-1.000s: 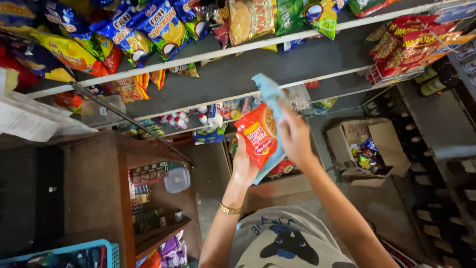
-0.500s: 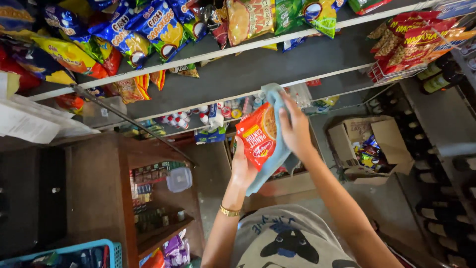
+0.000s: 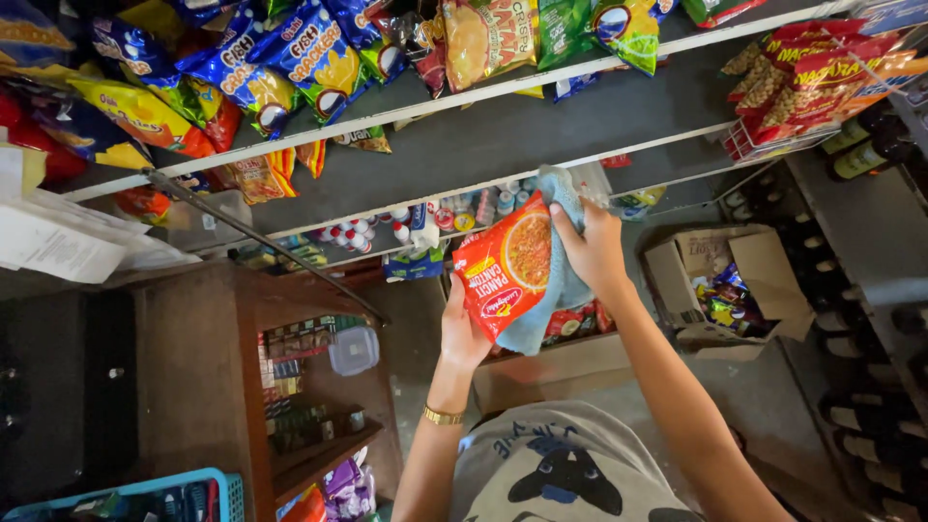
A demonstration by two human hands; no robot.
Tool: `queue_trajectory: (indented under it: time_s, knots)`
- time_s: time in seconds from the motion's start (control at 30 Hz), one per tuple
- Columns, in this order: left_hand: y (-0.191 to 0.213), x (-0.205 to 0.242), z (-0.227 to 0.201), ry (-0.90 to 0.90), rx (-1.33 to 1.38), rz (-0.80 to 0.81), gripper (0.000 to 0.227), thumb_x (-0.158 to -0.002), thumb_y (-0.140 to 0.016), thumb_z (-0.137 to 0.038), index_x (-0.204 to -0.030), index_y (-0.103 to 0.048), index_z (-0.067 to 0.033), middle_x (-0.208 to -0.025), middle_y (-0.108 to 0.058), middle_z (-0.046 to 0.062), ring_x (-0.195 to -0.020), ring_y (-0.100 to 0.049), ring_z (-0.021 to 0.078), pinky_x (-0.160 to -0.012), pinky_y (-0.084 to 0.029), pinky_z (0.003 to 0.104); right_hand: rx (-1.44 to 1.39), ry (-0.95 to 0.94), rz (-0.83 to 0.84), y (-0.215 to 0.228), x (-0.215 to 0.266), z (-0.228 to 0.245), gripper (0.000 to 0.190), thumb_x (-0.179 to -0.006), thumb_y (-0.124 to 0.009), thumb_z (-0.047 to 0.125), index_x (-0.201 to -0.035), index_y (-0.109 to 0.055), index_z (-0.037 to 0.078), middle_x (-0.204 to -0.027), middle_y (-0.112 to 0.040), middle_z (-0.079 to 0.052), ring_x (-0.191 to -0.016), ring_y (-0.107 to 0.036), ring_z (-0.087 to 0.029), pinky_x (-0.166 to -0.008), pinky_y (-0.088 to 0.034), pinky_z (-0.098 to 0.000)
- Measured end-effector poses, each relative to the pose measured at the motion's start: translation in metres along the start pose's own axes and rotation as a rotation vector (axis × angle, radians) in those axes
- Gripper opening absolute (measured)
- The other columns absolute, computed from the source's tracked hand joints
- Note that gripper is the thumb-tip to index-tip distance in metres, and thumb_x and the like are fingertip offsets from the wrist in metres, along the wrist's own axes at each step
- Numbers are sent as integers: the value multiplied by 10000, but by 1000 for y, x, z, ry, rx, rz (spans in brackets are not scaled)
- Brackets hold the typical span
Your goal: Cleaning individual instant noodle packets with a cloth and arranging them neatly on store shelves.
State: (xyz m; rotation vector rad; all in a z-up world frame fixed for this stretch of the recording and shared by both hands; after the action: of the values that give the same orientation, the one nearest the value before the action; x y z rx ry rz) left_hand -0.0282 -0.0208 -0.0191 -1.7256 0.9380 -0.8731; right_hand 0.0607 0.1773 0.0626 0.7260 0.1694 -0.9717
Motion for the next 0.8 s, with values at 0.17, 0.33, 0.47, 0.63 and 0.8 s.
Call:
queue_trajectory:
  time_s: [0.17, 0.33, 0.47, 0.63, 0.8]
  knots:
    - [-34, 10, -25, 12, -74, 72, 769, -1002, -498, -545, -1594, -310, -91, -1565, -475, 124, -1422, -489, 288, -1189, -384, 484, -27, 54, 53, 13, 3, 12, 265, -1003, -703, 239, -1088, -703, -11, -807, -681, -205, -696, -677, -346, -649, -519, -395]
    - [-10, -3, -40, 109, -489, 361, 899, -944, -666, -557, -1584, -354, -8, -1557, -490, 167, -1431, -493, 268, -1196, -389, 437, -56, 56, 274, 25, 7, 48, 247, -958, -719, 255, -1037, -725, 20, -706, -651, -177, -579, -624, -316, -602, -507, -387]
    - [-34, -8, -30, 300, -983, 370, 714, -909, -769, -369, -1442, -511, 29, -1351, -636, 137, -1220, -615, 206, -1060, -507, 393, 52, 237, 382, 18, 14, 56, 272, -950, -737, 294, -1013, -696, 33, -715, -642, -186, -636, -647, -350, -599, -500, -408]
    - [-18, -13, -10, 294, -925, 270, 569, -966, -736, -282, -1412, -555, 21, -1289, -684, 93, -1152, -651, 166, -1014, -541, 361, 81, 163, 121, 28, 7, 25, 333, -984, -689, 280, -1122, -662, -22, -745, -639, -201, -649, -653, -344, -601, -497, -407]
    - [14, -29, -12, 76, -454, 60, 616, -1016, -621, -380, -1473, -469, 3, -1420, -599, 129, -1279, -606, 237, -1090, -511, 428, -172, -46, -73, 75, 3, -3, 351, -1172, -542, 317, -1128, -655, -12, -885, -689, -81, -777, -641, -169, -721, -524, -337]
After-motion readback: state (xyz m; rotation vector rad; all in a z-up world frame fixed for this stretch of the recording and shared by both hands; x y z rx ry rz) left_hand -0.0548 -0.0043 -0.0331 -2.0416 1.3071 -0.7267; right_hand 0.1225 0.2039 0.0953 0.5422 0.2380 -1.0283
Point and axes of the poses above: each hand's wrist, its own x-axis away from the middle knuckle, its own y-axis out of the back of the hand, z = x × y, the point moved 3 cm from there along -x, towards the middle knuckle
